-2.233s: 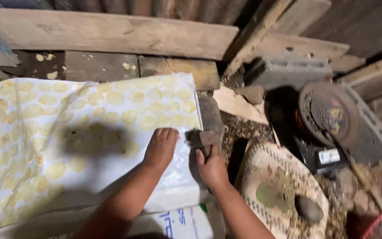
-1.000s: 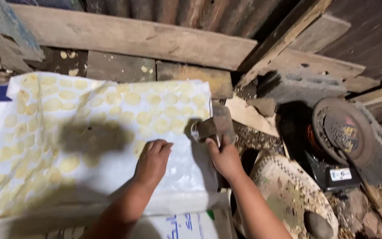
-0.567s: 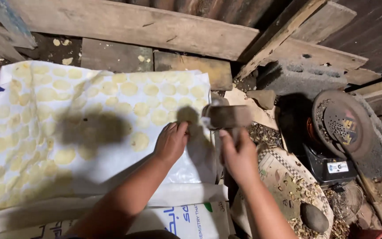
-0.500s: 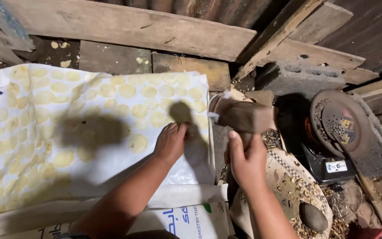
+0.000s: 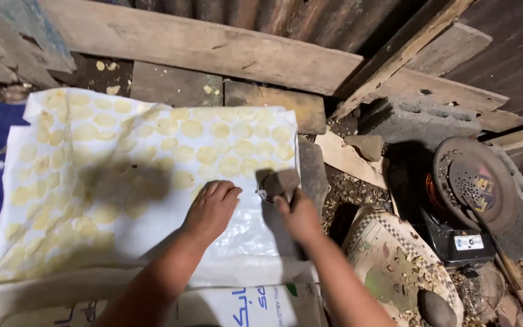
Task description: Processing nuts by cracking them with a mallet, roasting them on a stove, and sorting the pieces.
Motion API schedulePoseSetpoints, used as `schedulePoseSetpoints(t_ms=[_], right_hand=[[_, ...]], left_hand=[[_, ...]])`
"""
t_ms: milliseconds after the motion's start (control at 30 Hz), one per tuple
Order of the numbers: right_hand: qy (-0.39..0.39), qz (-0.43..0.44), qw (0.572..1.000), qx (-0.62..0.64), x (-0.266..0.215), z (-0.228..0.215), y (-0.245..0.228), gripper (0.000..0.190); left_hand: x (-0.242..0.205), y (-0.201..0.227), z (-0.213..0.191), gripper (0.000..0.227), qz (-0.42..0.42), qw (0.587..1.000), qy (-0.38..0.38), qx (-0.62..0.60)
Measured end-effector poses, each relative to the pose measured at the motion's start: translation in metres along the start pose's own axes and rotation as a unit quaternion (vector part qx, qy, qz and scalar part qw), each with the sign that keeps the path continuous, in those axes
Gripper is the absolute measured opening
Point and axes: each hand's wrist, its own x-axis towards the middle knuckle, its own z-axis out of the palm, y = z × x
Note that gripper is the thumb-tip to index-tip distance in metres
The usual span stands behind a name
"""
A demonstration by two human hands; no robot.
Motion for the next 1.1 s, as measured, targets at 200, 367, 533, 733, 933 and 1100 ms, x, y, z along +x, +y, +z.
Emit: schedulePoseSetpoints(t_ms=[200,367,533,733,933,1100], right_hand=[[0.111,-0.055,0.992,-0.004,-0.036,-0.065,-0.075,0.050],[0.097,-0.012,0.990,-0.100,-0.027,0.005,-0.019,0.050],[-0.026,0.040,0.994,-0.096,-0.017,-0.039,-0.060,0.065],[0.063,0.006,0.995,-0.077,-0.013,-0.016,-0.044,0.057],[0.004,-0.015,0.998,-0.054,-0.012,-0.040,-0.060,0.057],[0.260,-0.195,0.946,0.011,-0.055,-0.061,-0.081,0.030]], left_hand=[[0.006,-0.037,0.006,0.013,-0.030,0.999,0.023,0.002],[0.001,-0.033,0.018,0.027,-0.077,0.997,0.017,-0.026],[-0.005,-0.030,0.015,0.014,-0.088,0.995,0.001,-0.044],[0.009,-0.029,0.001,0.013,-0.063,0.997,0.041,-0.015],[0.026,0.005,0.019,0.015,-0.020,0.996,0.084,-0.032],[0.026,0.020,0.032,0.009,-0.075,0.995,0.050,-0.051]])
